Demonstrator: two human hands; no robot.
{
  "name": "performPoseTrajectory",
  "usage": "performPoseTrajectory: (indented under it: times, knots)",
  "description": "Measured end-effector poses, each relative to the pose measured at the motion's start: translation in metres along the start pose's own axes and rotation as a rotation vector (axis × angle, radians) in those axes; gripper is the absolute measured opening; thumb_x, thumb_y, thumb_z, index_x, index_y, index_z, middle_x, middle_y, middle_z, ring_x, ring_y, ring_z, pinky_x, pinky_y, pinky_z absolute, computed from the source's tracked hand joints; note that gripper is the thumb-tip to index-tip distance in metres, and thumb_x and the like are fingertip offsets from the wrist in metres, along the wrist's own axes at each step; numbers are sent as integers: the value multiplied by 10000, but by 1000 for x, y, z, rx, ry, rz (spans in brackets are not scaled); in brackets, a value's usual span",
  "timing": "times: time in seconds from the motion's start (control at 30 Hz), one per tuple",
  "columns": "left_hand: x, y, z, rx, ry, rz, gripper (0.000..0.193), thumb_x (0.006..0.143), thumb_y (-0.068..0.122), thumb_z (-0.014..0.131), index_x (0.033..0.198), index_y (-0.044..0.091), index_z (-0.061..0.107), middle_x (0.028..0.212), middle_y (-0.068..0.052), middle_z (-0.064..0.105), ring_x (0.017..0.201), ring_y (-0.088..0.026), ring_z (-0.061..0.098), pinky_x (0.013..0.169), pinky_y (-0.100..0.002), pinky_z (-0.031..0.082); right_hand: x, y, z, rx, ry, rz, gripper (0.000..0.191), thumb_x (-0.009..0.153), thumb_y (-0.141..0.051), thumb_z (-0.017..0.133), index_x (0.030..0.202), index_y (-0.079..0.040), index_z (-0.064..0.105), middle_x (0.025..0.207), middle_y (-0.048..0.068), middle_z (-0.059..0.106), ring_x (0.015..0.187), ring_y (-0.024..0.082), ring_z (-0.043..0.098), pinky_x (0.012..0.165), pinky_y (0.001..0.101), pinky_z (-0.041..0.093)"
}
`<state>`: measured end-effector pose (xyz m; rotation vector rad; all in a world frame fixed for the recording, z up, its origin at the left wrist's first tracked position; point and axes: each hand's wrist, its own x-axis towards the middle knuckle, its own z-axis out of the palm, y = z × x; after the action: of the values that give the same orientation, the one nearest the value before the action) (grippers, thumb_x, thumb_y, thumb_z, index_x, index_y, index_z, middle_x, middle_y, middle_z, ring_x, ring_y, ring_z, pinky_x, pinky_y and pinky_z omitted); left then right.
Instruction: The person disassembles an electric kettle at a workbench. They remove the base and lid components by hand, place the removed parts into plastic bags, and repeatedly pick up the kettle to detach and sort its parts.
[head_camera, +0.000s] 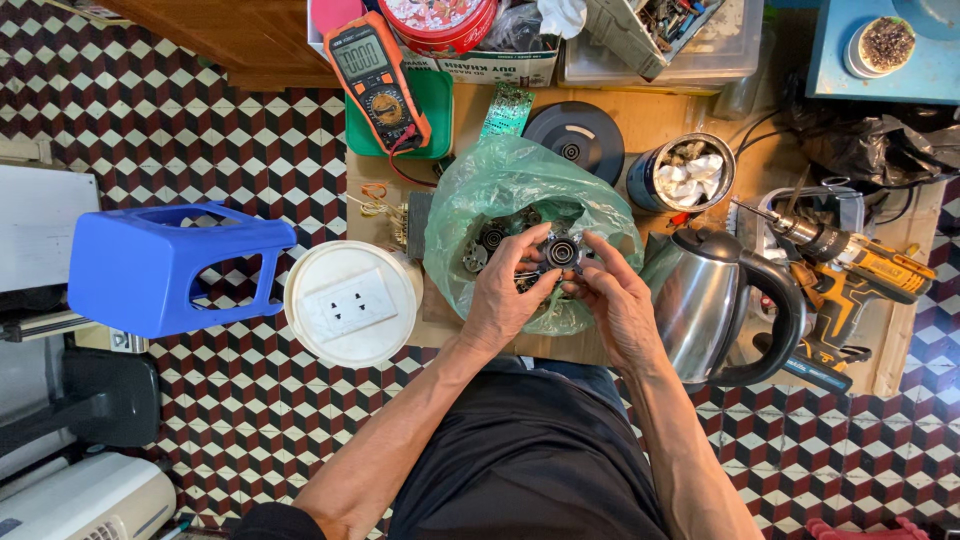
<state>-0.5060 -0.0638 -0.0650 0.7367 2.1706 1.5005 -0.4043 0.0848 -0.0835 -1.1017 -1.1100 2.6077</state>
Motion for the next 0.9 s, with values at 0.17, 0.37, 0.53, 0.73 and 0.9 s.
performPoseTrajectory:
  times: [0.17,0.37,0.53,0.73,0.9]
  knots:
    - [0,-3,0,1,3,6,618,897,92,793,1456,121,529,1270,-65,640,1058,-178,672,891,-313,608,1,0,2,-12,10,12,503,974,6,493,1477,6,513,1148,94,613,991,184,642,890,325,559]
    - [-1,-2,-1,13,22,24,595,898,103,791,1438,120,543,1249,-58,641,1042,-160,676,882,-296,612,0,1,2,-9,-10,-4,493,985,4,489,1477,20,510,1157,106,608,1000,189,642,887,326,555]
    - [-1,1,-3,43,11,32,577,897,119,799,1423,120,560,1191,-55,632,1028,-160,671,864,-291,612,-2,-1,4,-31,-7,5,495,993,-12,488,1487,13,500,1161,126,631,974,182,638,888,323,554]
    - [-1,5,-2,49,25,41,577,891,136,812,1413,118,566,1213,-58,633,1021,-159,671,878,-297,611,-6,-4,7,-40,9,7,498,995,-26,499,1492,12,504,1149,132,646,945,177,635,898,319,557]
    - [-2,7,4,60,76,66,587,882,149,823,1407,111,562,1291,-91,602,1055,-197,670,884,-308,614,-9,-5,7,33,-22,-11,493,995,-21,518,1485,29,504,1166,121,645,978,169,628,909,321,554]
